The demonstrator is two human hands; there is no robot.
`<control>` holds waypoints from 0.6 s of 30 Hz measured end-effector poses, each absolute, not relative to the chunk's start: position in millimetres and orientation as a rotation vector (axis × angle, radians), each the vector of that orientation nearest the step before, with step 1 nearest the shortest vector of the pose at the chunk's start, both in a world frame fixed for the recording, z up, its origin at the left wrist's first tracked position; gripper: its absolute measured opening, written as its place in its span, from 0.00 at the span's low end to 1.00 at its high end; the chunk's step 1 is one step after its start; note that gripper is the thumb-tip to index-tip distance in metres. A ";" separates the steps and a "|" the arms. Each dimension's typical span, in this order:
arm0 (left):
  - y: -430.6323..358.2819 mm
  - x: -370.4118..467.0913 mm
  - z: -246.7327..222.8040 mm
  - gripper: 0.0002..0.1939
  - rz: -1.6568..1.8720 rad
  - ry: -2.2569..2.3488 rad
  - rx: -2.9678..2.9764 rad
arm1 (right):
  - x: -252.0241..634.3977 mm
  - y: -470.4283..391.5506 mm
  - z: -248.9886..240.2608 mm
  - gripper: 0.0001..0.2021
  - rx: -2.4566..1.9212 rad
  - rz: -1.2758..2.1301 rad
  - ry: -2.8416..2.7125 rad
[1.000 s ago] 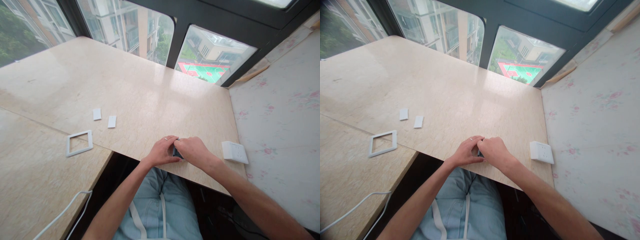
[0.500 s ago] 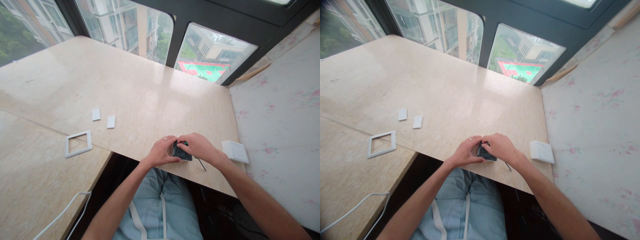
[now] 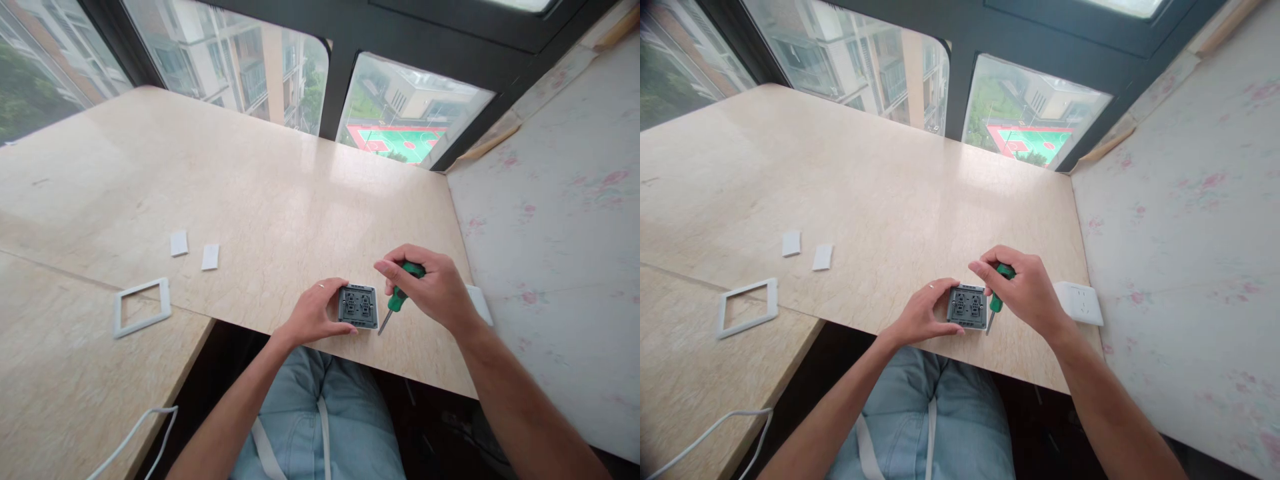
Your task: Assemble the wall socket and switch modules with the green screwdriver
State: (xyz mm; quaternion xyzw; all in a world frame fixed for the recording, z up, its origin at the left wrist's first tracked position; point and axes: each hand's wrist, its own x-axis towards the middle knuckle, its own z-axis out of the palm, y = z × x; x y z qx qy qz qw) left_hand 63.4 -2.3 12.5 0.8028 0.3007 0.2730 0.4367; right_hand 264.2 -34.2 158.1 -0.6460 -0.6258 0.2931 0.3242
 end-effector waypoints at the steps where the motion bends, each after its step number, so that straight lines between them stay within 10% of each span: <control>1: -2.2 63.3 12.6 0.44 0.677 0.744 1.994 | 264.0 -35.0 158.9 0.15 -1.677 0.795 -1.674; 18: -2.3 63.5 9.5 0.43 0.656 0.762 2.001 | 218.8 -22.7 117.1 0.13 -2.100 0.549 -2.741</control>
